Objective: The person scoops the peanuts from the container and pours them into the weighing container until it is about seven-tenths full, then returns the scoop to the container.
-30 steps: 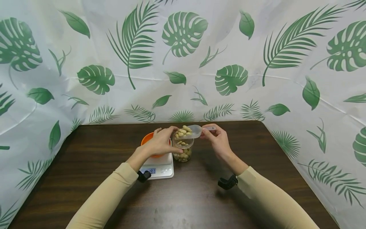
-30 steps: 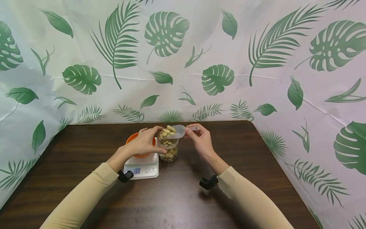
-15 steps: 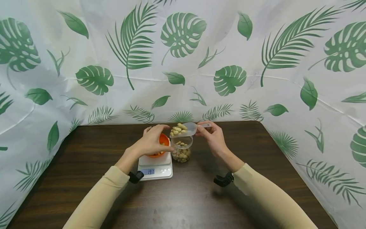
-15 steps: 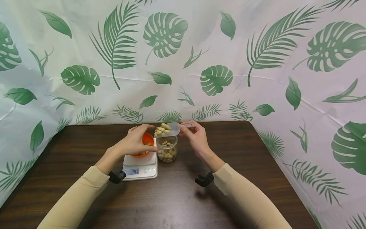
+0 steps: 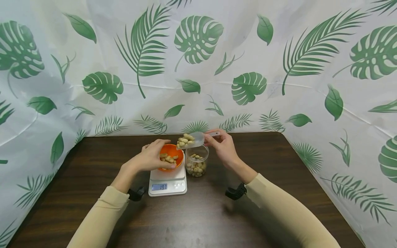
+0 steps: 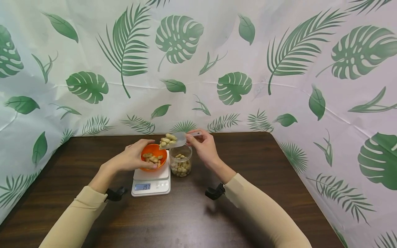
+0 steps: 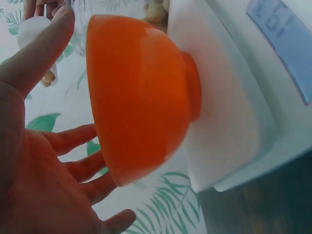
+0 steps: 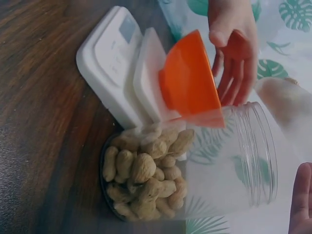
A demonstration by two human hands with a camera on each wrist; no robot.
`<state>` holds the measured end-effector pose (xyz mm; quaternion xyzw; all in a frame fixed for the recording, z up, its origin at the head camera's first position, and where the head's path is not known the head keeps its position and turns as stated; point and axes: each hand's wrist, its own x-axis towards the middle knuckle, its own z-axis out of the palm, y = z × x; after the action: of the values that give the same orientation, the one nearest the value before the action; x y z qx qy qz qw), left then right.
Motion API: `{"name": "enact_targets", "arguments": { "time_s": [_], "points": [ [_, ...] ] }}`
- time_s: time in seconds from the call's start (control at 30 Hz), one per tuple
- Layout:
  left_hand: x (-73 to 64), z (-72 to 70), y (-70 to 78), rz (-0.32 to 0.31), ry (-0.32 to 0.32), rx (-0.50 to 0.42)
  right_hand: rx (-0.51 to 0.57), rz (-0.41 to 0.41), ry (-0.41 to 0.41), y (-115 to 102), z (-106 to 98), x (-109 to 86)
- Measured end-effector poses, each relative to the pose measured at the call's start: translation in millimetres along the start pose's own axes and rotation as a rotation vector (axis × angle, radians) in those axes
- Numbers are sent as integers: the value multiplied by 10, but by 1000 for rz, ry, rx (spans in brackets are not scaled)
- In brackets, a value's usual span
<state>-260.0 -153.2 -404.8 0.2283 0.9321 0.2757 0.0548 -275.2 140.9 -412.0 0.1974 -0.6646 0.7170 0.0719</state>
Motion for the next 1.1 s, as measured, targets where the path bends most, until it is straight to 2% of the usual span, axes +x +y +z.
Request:
{"name": "enact_targets", "arguments": {
  "time_s": [0.13,0.43,0.6,1.1],
  "points": [
    [-46,-1,-67,2,-32,9,-42,5,-13,0,43,14],
    [-81,-25,-128,-42,-82,2,-137,21,-69,-18,135,30],
    [-70,-10,-146,-54,-80,19,-167,36,-79,-32,172,35],
    [-70,-11,-159,-33,-63,14,-152,17,-92,-38,142,57]
  ]
}}
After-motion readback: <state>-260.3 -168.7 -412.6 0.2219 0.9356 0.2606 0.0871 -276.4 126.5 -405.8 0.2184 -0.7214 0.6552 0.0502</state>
